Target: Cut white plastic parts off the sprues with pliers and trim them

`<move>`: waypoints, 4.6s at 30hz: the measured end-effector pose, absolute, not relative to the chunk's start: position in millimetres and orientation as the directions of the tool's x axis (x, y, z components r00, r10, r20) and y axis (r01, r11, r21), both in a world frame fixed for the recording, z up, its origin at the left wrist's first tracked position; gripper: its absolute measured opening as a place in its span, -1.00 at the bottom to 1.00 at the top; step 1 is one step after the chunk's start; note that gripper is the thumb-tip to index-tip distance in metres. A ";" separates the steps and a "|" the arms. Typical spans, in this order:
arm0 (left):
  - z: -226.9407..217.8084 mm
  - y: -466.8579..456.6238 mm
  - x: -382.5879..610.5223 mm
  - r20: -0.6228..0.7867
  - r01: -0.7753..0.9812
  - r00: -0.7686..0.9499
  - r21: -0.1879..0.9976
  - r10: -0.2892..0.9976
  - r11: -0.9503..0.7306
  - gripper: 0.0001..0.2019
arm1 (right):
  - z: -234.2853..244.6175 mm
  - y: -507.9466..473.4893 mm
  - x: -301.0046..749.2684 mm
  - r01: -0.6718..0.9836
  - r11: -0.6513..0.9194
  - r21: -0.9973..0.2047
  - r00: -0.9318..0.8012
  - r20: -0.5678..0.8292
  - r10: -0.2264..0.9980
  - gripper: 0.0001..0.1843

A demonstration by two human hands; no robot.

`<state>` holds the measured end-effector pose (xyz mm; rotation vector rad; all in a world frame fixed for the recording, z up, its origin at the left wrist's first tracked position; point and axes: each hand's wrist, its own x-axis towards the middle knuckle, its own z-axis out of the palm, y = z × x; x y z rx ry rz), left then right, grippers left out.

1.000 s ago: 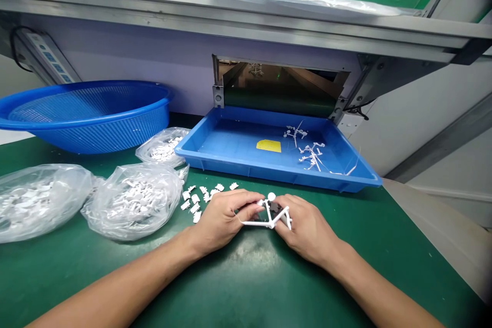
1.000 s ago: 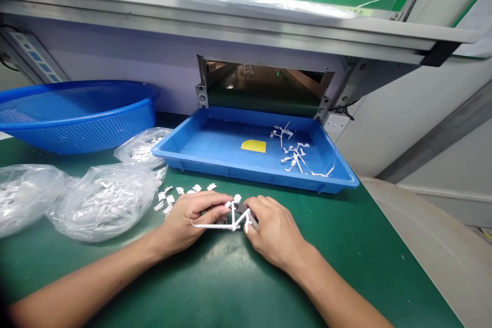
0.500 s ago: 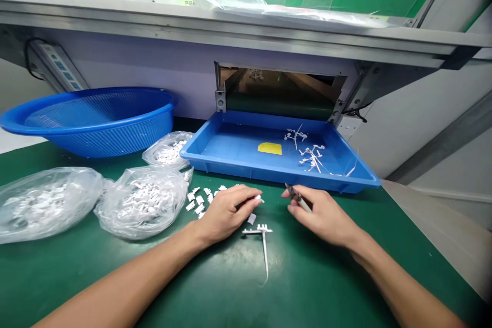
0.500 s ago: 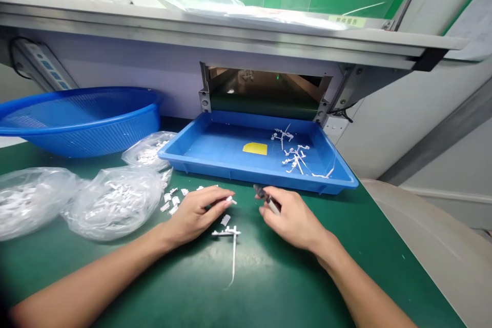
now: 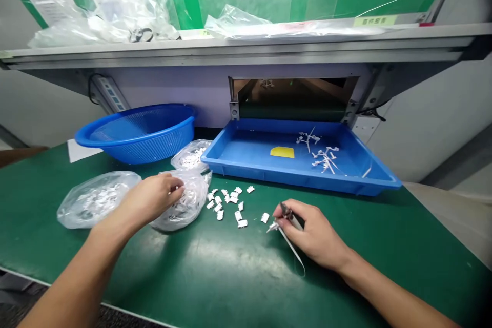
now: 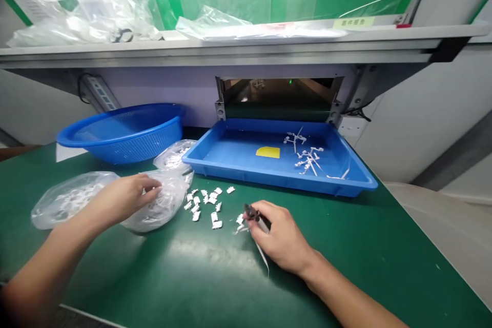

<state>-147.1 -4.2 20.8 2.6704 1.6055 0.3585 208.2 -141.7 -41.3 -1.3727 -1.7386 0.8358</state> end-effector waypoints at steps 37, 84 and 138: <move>-39.0 -63.7 58.0 -0.369 -0.384 0.568 0.672 0.736 0.633 -0.92 | -62.2 -126.9 238.1 0.829 0.178 -0.531 -0.006 0.308 0.951 -0.72; 16.8 39.1 -80.8 0.304 0.839 0.147 0.466 0.941 -0.282 -0.73 | -61.1 -135.0 242.0 0.731 0.392 -0.559 -0.314 0.235 0.920 -0.75; 37.5 19.0 156.7 0.201 0.230 0.524 0.902 0.828 -0.365 -0.80 | -60.8 -122.6 250.6 0.767 0.408 -0.494 -0.201 0.419 0.886 -0.75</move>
